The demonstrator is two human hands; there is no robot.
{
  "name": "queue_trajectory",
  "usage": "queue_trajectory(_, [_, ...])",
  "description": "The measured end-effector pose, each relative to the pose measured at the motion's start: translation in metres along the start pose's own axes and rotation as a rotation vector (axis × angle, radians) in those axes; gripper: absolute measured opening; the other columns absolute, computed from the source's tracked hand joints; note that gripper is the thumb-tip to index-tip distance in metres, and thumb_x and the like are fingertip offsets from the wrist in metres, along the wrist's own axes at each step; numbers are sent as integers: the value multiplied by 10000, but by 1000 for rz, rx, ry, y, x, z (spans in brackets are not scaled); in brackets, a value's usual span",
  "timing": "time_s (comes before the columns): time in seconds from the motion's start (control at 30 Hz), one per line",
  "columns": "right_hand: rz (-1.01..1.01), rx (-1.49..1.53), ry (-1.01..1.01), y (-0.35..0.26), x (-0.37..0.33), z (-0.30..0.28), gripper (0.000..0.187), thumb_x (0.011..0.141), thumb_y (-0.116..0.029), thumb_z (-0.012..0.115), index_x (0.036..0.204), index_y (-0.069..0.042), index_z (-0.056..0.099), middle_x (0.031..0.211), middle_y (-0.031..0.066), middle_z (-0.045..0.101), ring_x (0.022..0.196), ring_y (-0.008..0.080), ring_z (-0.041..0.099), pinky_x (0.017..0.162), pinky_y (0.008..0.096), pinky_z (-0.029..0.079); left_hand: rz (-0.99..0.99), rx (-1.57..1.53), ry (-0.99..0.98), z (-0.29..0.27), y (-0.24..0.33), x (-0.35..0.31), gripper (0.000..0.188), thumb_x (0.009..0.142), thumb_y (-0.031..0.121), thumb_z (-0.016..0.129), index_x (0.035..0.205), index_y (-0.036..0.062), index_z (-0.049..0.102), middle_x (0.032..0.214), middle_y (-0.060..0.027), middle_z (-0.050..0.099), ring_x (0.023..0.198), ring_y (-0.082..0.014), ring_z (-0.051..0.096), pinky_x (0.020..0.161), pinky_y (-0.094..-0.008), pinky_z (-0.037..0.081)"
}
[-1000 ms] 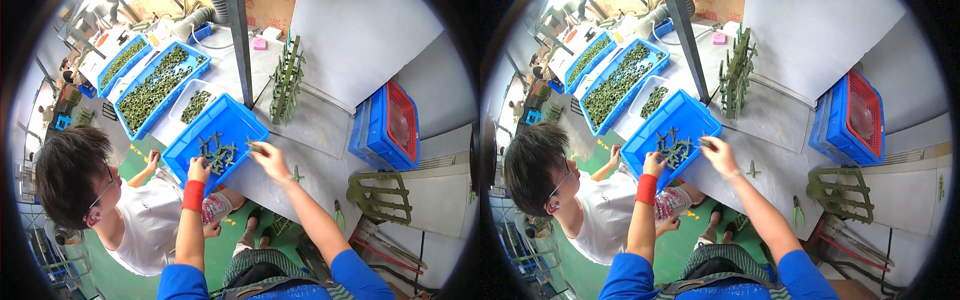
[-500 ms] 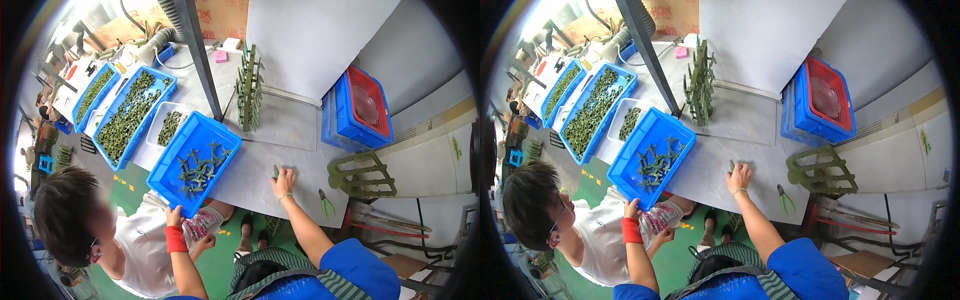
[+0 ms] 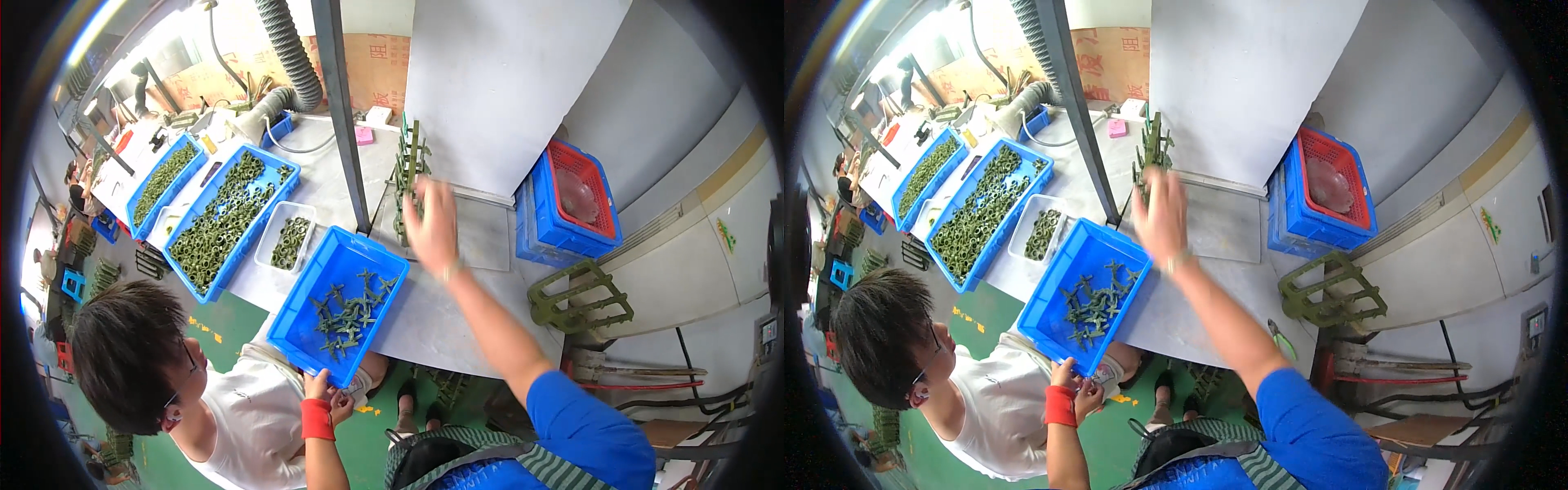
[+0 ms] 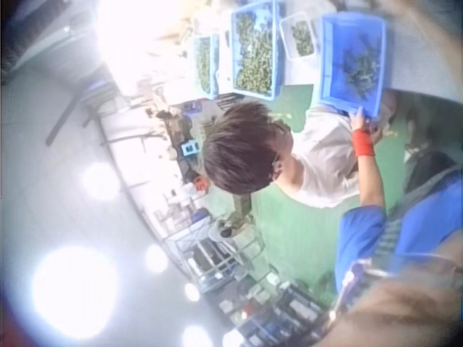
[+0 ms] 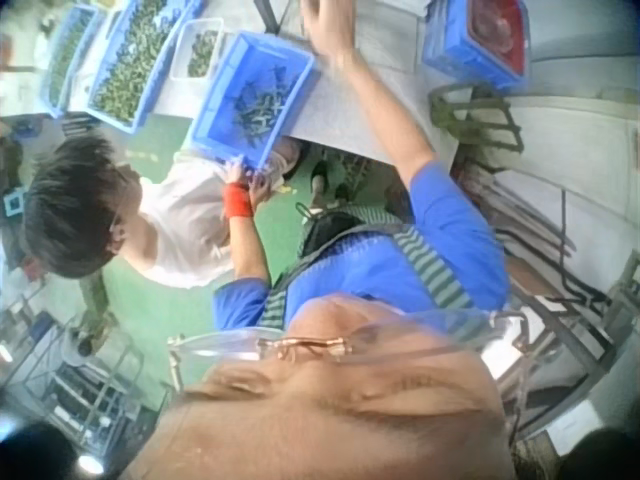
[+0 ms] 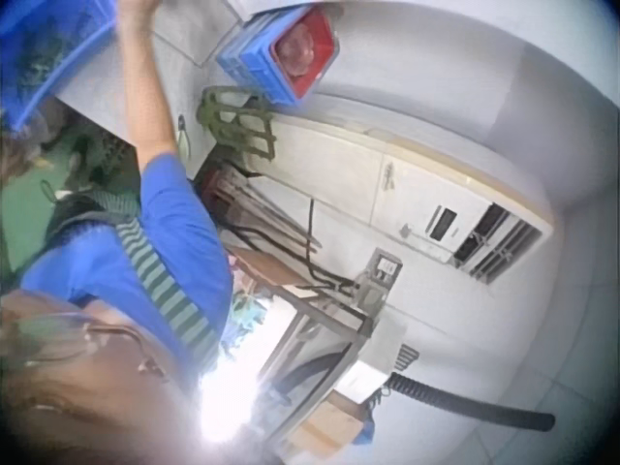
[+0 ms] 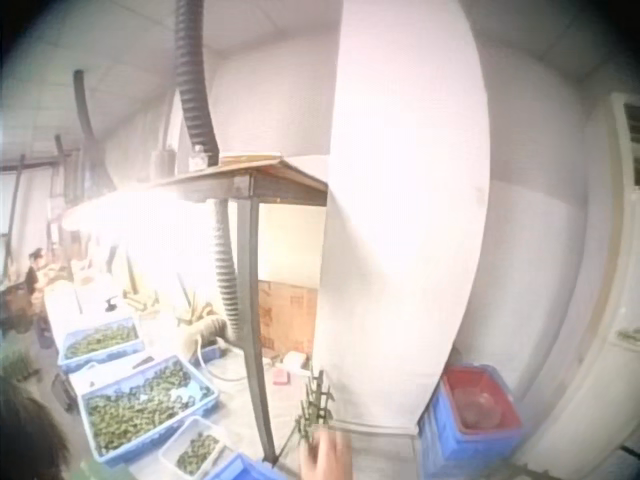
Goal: The person assembles plastic cactus models by cutting small green plastic pieces from a tray and attaching them to a larger green plastic frame, using a soldering iron to secure the parts.
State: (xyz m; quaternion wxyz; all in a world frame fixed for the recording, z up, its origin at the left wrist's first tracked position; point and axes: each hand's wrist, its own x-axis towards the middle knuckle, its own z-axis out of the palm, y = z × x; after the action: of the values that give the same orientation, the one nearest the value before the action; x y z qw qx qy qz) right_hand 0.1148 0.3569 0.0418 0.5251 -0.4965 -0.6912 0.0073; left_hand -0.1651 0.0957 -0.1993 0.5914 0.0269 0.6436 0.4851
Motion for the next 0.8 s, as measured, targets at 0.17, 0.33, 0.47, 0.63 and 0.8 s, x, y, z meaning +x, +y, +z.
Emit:
queue_trajectory(0.17, [441,-546,-538,43,142,45,419,838,-301,622,1136,-7,630,1183,203,620,1106,351,602,936,447,478,-62,-9,-32,-6,-11,10,441,788,-18,569,1209,74,477,956,-97,599,768,-246,634,577,-387,547])
queue_trajectory(0.33, [469,-600,-655,54,145,45,327,799,-260,572,1035,-70,697,1105,170,679,1057,338,645,873,425,526,-70,17,-31,5,-14,-15,377,766,-31,562,1133,50,522,887,-83,605,694,-221,618,532,-341,518])
queue_trajectory(0.47, [411,-618,-735,20,116,23,318,826,-219,560,1069,-71,703,1121,170,676,1069,317,645,864,413,532,-57,64,-55,-29,-38,-7,352,774,1,558,1114,73,503,745,-83,576,461,-194,519,325,-283,324])
queue_trajectory(0.63, [84,-587,-507,-53,90,-79,311,820,-258,524,844,1,696,936,239,678,876,412,656,786,478,531,-49,172,-92,-39,-48,-11,282,774,73,558,1041,50,469,707,-181,586,425,-314,547,317,-419,426])
queue_trajectory(0.8, [-205,-618,-301,-169,45,-231,284,901,-260,531,839,8,601,853,194,635,819,400,619,738,488,492,-86,137,-23,-45,-55,-2,237,768,47,594,989,90,517,694,-68,553,455,-190,512,319,-313,294])
